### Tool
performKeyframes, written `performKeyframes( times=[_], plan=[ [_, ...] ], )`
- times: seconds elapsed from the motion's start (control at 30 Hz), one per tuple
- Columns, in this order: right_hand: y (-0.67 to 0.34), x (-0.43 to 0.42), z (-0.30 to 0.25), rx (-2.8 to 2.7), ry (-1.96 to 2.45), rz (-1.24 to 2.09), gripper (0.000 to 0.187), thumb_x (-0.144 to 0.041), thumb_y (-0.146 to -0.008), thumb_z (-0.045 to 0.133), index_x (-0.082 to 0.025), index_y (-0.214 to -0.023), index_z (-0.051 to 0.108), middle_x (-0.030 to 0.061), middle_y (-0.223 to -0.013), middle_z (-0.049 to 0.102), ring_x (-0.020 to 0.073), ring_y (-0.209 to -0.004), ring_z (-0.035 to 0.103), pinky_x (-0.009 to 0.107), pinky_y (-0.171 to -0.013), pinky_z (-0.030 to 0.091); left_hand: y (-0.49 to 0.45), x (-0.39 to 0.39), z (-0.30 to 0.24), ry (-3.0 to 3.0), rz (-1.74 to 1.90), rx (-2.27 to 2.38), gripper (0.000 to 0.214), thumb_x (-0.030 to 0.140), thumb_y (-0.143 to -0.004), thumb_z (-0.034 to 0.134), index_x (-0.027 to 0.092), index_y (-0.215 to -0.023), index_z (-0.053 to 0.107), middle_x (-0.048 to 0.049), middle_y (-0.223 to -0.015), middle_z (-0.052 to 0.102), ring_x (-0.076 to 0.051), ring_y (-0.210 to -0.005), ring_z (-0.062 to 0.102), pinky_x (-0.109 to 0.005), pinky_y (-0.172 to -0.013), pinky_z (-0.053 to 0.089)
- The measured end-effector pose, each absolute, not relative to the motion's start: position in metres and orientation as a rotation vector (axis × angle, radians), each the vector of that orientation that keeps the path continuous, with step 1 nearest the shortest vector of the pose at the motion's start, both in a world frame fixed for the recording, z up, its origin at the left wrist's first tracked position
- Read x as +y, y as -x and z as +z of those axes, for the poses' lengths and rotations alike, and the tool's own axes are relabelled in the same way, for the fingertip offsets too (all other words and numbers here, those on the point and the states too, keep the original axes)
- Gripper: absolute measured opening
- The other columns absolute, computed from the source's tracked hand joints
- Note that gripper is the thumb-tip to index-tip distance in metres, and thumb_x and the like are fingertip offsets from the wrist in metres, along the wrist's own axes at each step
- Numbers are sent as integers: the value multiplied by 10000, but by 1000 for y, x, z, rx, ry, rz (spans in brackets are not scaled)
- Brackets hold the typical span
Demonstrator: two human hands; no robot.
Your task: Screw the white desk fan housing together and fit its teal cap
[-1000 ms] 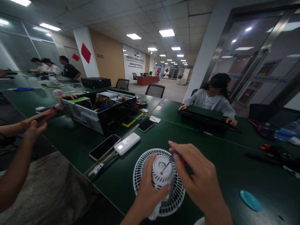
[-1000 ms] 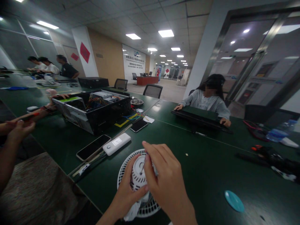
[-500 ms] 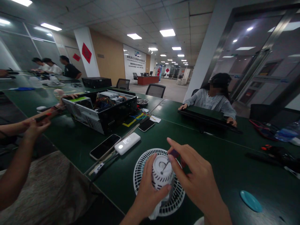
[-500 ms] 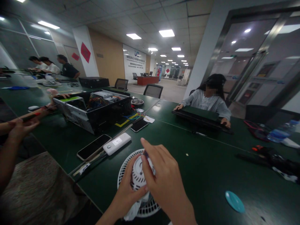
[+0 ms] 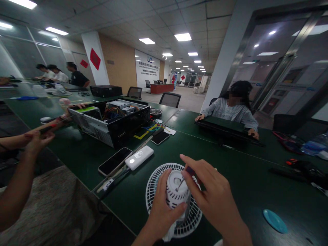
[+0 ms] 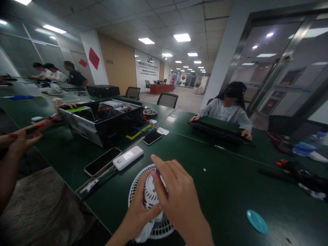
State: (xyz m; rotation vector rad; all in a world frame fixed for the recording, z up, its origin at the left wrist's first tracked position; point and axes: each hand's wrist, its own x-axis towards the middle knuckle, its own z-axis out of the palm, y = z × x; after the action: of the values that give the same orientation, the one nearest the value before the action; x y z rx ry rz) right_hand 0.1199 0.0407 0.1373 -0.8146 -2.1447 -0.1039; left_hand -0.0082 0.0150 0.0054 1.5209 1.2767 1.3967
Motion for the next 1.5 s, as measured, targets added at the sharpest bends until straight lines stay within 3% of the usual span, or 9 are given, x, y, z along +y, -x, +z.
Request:
performKeyframes(
  times=[0.17, 0.33, 0.4, 0.63, 0.83, 1.03, 1.27, 1.5],
  plan=[
    [-117, 44, 136, -2131, 858, -175, 221, -237, -902, 432, -148, -1032, 587, 77, -836, 664, 182, -736, 603, 326, -657, 509, 7, 15, 4, -1482, 1434, 1259, 777, 290, -717, 674, 284, -1372, 257, -69, -1474, 262, -303, -1366, 222, -518, -1124, 151],
    [-125, 37, 139, -2199, 848, 107, 393, -165, -886, 402, -189, -1277, 434, 73, -1028, 621, 169, -902, 587, 305, -718, 516, 7, 15, 8, -1494, 1402, 1264, 773, 278, -721, 669, 281, -1368, 247, -71, -1477, 249, -295, -1364, 227, -501, -1124, 169],
    [-126, 36, 139, -2213, 801, 143, 411, -152, -890, 399, -204, -1298, 408, 56, -1011, 626, 155, -891, 587, 288, -720, 514, 8, 16, 9, -1508, 1405, 1253, 773, 279, -721, 667, 275, -1368, 243, -75, -1477, 245, -295, -1362, 229, -497, -1123, 173],
    [-115, 47, 134, -2110, 846, -112, 205, -212, -890, 473, -148, -1057, 574, 57, -806, 635, 174, -746, 578, 298, -632, 494, 8, 15, 4, -1496, 1398, 1290, 787, 254, -723, 666, 278, -1377, 229, -78, -1485, 228, -292, -1375, 187, -527, -1125, 123],
    [-122, 44, 136, -2139, 810, 32, 408, -143, -888, 427, -194, -1293, 436, 60, -973, 642, 162, -862, 589, 301, -712, 515, 9, 14, 6, -1511, 1375, 1259, 777, 276, -723, 669, 267, -1371, 241, -82, -1481, 231, -291, -1367, 212, -506, -1126, 156],
    [-118, 45, 136, -2092, 844, -116, 216, -222, -876, 493, -143, -1047, 600, 59, -789, 640, 175, -711, 574, 317, -621, 500, 9, 16, 1, -1519, 1391, 1291, 806, 284, -722, 665, 279, -1388, 211, -71, -1486, 233, -305, -1375, 189, -524, -1124, 140],
    [-121, 39, 138, -2148, 777, 75, 409, -145, -886, 418, -211, -1290, 436, 52, -975, 645, 155, -870, 593, 300, -715, 520, 9, 16, 6, -1555, 1388, 1272, 781, 331, -734, 670, 276, -1375, 227, -79, -1481, 233, -286, -1361, 229, -495, -1124, 171],
    [-118, 44, 136, -2096, 835, -118, 203, -197, -875, 484, -159, -1034, 605, 64, -833, 662, 169, -750, 598, 313, -649, 512, 9, 16, 4, -1531, 1399, 1283, 792, 327, -729, 667, 258, -1385, 229, -84, -1483, 236, -302, -1369, 211, -509, -1125, 155]
  ],
)
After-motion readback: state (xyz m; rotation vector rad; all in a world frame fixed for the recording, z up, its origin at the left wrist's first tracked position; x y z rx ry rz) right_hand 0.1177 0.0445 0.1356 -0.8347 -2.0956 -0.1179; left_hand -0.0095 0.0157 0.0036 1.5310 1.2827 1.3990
